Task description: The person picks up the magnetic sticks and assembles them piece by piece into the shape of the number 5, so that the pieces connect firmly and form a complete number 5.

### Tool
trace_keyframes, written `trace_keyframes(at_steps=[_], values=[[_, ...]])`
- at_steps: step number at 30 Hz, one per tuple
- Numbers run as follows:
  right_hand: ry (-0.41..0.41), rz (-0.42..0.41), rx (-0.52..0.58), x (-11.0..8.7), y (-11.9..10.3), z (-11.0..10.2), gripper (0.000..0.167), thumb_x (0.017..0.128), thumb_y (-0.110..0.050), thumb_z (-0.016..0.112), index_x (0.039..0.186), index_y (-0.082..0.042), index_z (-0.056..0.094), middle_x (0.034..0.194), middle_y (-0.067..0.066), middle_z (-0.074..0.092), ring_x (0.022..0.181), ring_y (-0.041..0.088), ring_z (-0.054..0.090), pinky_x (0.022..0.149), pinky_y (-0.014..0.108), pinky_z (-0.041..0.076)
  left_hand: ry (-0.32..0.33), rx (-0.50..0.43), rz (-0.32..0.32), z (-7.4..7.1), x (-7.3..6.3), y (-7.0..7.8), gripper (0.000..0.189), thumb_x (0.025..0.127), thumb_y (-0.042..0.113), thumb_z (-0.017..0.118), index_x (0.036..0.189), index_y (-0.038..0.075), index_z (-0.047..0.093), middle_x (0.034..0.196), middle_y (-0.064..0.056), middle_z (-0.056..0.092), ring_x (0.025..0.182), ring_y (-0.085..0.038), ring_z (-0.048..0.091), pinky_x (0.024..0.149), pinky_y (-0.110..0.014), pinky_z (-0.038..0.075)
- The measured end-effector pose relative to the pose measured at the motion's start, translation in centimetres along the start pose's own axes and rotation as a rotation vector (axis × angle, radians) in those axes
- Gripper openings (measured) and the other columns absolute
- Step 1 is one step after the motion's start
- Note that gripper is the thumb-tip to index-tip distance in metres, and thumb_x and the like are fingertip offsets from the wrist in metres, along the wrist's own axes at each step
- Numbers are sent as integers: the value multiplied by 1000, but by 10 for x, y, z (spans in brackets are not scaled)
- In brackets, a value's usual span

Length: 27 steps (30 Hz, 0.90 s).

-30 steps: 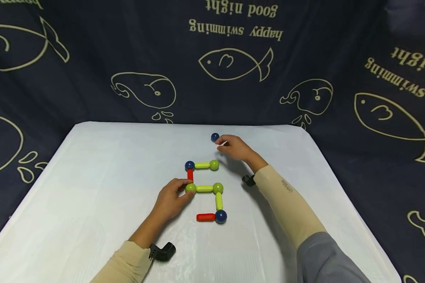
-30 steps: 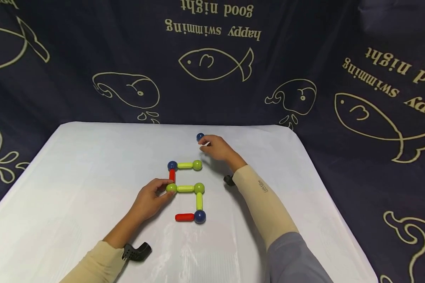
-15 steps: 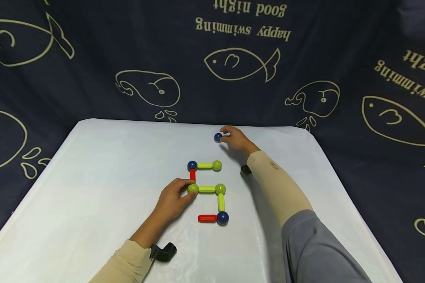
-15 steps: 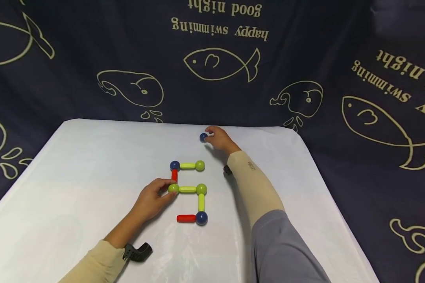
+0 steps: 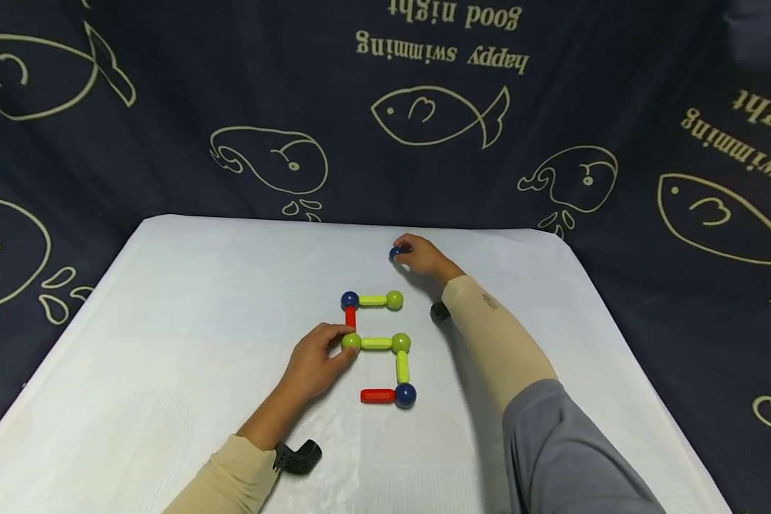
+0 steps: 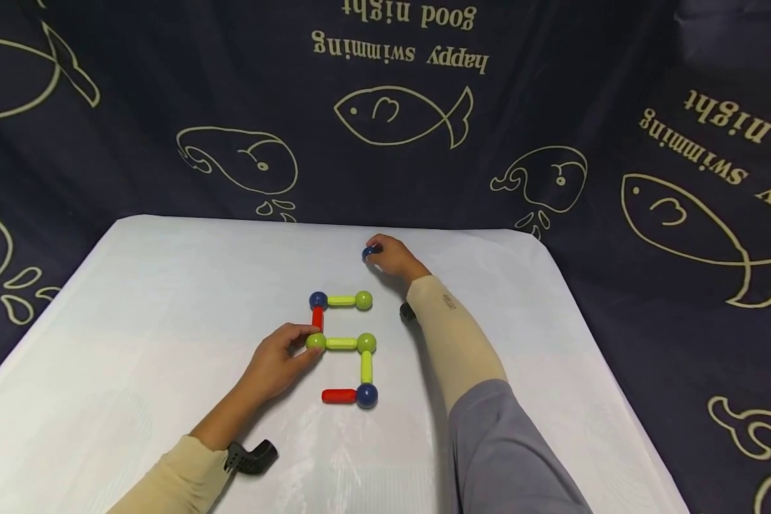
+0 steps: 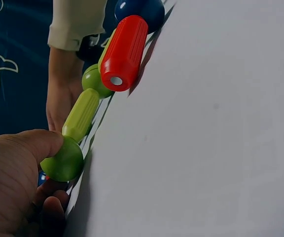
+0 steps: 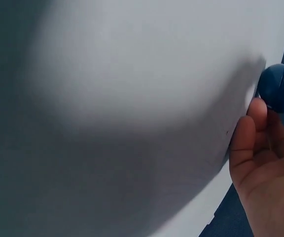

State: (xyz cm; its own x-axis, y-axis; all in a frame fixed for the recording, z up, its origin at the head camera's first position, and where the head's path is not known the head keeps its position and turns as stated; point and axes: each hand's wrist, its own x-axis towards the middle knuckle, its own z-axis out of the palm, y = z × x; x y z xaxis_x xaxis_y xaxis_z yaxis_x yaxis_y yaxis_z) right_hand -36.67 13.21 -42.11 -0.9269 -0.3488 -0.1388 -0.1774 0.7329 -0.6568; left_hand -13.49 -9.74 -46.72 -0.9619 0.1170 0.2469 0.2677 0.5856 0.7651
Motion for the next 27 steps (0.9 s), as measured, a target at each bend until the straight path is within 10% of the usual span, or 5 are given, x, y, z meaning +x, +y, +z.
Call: trace_keyframes(at_steps=[13,27], values=[[-47,-80,182,-36,-9,-2,33,99,-19,62,130,-11,57,125,9,56,102,23,60,82,38,51,-6,-8,2,0,-1,0,32,88,17,77,118,12,70,103,-1,63,96,-18,62,84,-40,51],[-120,-262,258,-121,-29,8,28,97,-16,65,124,-9,62,111,4,66,97,21,64,82,36,52,-15,2,-33,-1,0,1,31,88,19,77,118,14,70,101,1,63,94,-17,61,84,-40,50]])
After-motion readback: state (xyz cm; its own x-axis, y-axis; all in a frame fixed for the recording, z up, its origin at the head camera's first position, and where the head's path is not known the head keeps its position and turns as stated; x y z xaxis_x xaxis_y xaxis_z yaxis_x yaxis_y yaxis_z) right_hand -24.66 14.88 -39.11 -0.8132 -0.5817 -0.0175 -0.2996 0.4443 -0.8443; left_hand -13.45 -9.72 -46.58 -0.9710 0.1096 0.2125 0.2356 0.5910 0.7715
